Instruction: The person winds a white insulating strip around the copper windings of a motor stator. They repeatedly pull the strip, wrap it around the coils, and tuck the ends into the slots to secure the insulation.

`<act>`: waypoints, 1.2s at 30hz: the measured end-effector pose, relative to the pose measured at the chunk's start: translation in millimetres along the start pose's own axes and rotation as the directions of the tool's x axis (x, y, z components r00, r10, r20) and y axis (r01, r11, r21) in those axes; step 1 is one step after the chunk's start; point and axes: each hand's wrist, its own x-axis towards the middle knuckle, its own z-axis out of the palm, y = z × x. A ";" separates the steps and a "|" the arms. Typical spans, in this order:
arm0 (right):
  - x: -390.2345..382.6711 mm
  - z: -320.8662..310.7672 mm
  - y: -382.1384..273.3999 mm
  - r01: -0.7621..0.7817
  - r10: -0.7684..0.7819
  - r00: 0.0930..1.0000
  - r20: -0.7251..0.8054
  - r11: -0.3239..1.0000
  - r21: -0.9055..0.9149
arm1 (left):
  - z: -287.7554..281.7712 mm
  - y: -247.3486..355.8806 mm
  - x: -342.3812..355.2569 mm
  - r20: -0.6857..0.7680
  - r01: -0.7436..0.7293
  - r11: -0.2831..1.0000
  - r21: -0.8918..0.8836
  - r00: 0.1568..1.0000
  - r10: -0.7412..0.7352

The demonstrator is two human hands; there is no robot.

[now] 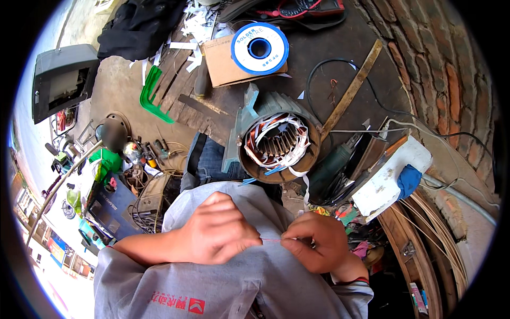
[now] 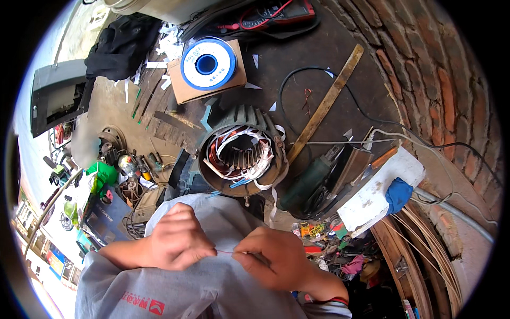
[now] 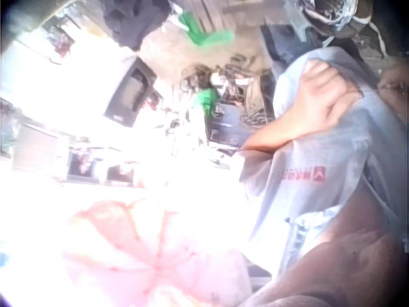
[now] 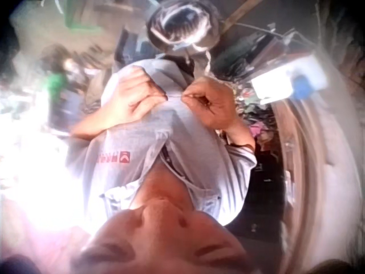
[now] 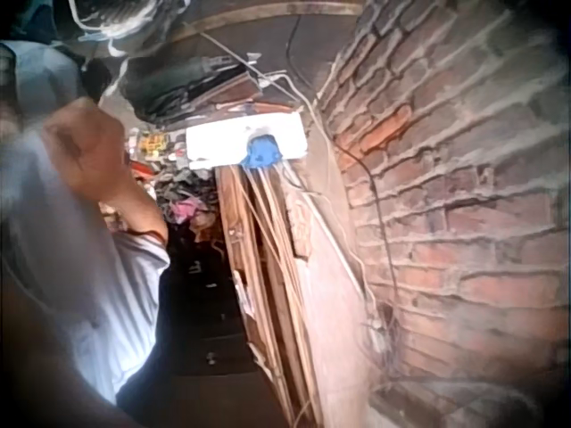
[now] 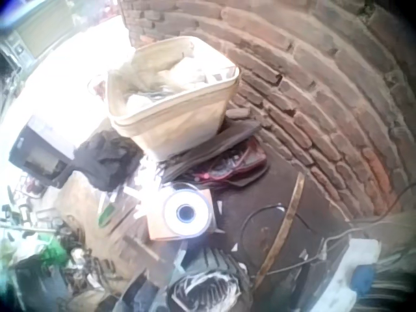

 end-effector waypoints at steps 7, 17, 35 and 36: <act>7.8 -7.1 -14.4 -0.067 0.074 0.994 0.083 0.994 -0.087 | 3.2 -8.4 -13.6 -0.100 -0.025 0.999 -0.023 0.995 0.022; 59.2 -90.9 -0.5 -0.569 0.568 0.822 0.021 0.820 0.065 | 4.0 -16.8 -40.6 -0.147 0.188 0.982 -0.035 0.971 -0.191; 68.8 -47.4 19.3 -0.487 0.491 0.868 -0.070 0.816 -0.310 | 3.4 -25.7 -42.9 -0.128 0.202 0.977 -0.061 0.970 -0.208; 66.3 -44.6 19.5 -0.438 0.440 0.893 -0.091 0.809 -0.393 | 3.1 -25.8 -42.6 -0.122 0.204 0.977 -0.062 0.970 -0.210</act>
